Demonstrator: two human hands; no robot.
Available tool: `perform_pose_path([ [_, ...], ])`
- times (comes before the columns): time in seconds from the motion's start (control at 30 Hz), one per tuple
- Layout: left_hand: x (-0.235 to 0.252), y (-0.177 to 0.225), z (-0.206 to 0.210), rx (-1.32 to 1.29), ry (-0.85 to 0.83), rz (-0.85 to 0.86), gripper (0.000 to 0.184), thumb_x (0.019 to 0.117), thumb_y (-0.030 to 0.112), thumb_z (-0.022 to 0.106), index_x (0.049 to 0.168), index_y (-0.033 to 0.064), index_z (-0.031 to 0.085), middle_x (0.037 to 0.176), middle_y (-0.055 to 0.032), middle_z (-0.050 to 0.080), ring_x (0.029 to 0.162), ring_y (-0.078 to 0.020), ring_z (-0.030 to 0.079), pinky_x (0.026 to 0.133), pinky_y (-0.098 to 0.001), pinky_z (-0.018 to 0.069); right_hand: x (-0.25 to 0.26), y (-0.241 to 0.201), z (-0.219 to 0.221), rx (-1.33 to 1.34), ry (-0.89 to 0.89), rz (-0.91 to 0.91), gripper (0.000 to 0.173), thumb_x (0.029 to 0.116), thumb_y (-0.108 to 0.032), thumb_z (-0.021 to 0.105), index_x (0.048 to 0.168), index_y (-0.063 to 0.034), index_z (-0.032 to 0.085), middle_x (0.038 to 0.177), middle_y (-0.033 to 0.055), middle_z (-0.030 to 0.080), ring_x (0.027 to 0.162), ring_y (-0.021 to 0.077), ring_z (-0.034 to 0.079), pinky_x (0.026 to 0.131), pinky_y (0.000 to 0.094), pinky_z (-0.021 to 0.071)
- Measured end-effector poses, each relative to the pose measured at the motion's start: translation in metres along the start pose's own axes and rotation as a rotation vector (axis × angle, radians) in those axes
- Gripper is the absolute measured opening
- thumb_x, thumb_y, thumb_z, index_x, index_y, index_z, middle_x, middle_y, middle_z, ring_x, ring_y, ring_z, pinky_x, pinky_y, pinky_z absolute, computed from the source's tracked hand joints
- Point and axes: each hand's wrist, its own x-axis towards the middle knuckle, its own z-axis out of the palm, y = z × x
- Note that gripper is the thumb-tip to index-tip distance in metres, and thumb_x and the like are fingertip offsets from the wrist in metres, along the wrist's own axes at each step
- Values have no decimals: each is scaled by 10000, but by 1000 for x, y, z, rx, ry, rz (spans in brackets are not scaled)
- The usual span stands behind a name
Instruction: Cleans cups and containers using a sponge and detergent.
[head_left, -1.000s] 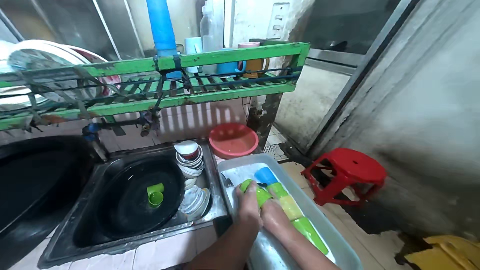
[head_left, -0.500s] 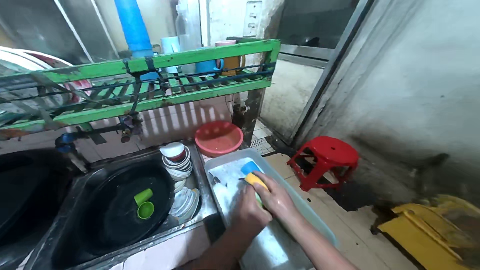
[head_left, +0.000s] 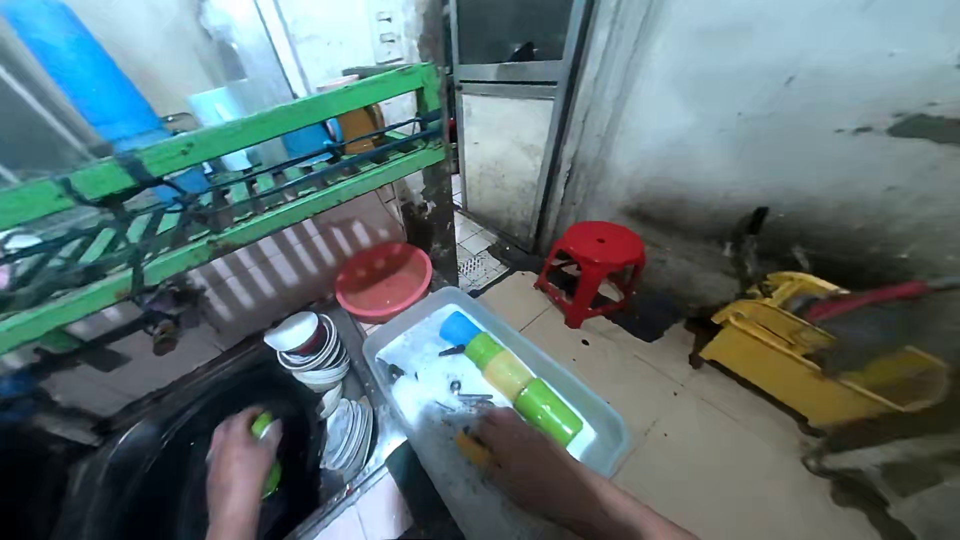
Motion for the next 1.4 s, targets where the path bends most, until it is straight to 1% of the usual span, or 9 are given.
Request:
perform_pose_path([
  [0.17, 1, 47, 6, 81, -152, 169, 307, 1040, 170, 562, 1180, -59, 712, 1387, -287, 586, 1352, -452, 513, 1151, -566, 391, 7, 12, 18, -81, -190, -74, 424, 969, -276, 655, 1350, -92, 630, 1506, 203, 482, 1439, 463, 364, 1081, 676, 384],
  [0.33, -58, 202, 68, 2, -556, 1022, 279, 1029, 107, 535, 1223, 40, 723, 1364, -145, 649, 1371, -275, 541, 1190, -418, 394, 10, 18, 27, -173, -266, -137, 447, 957, -176, 658, 1396, -112, 608, 1537, 203, 446, 1436, 485, 352, 1046, 710, 394],
  [0.43, -97, 258, 119, -23, -679, 1491, 207, 993, 91, 596, 1161, 80, 717, 1244, -105, 685, 1272, -264, 601, 1147, -431, 442, 6, 28, 49, -145, -152, -194, 453, 973, -215, 633, 1388, -34, 602, 1349, 288, 609, 1251, 509, 569, 1019, 724, 422],
  [0.6, -114, 297, 151, 340, -894, 1528, 388, 957, 30, 615, 1345, 35, 602, 1329, -169, 618, 1320, -349, 546, 1175, -564, 356, 3, -3, 30, -133, -376, -28, 473, 1031, -126, 558, 1475, 25, 495, 1500, 282, 489, 1429, 446, 423, 1186, 632, 261],
  [0.8, -109, 294, 154, 259, -937, 1534, 548, 872, 181, 788, 1368, 65, 585, 1329, -155, 644, 1291, -343, 572, 1129, -558, 394, 1, 1, 20, -144, -405, -32, 481, 1020, -176, 581, 1470, -23, 508, 1425, 305, 540, 1343, 488, 496, 1106, 688, 341],
  [0.97, -112, 280, 109, -633, -1004, 850, 723, 839, 224, 816, 1440, -30, 505, 1380, -225, 594, 1279, -275, 590, 1112, -431, 471, -1, -5, 9, -89, -280, -13, 389, 1019, -190, 559, 1338, 27, 606, 1327, 289, 613, 1255, 478, 566, 1048, 682, 407],
  [1.2, -49, 227, 97, -1489, -351, -498, 496, 1067, 241, 543, 1487, 40, 372, 1171, -243, 612, 933, -323, 665, 749, -474, 591, -2, 15, -12, 979, 268, 56, 509, 943, -33, 514, 1451, -48, 537, 1434, 167, 561, 1260, 248, 579, 1040, 449, 486],
  [1.3, -51, 222, 94, -1630, -382, -692, 477, 1090, 370, 445, 1461, 73, 417, 1187, -200, 629, 1022, -309, 648, 834, -500, 563, 3, -8, -17, 1032, 531, -96, 637, 902, -248, 527, 1514, -81, 475, 1450, 105, 569, 1262, 170, 593, 1031, 393, 517],
  [1.4, -63, 235, 89, -1771, -443, -693, 392, 1088, 385, 389, 1265, 61, 523, 968, -145, 646, 815, -250, 667, 682, -445, 586, 24, -17, -7, 678, 538, -214, 544, 979, -97, 513, 1508, 21, 458, 1517, 213, 501, 1410, 274, 491, 1177, 421, 390],
])
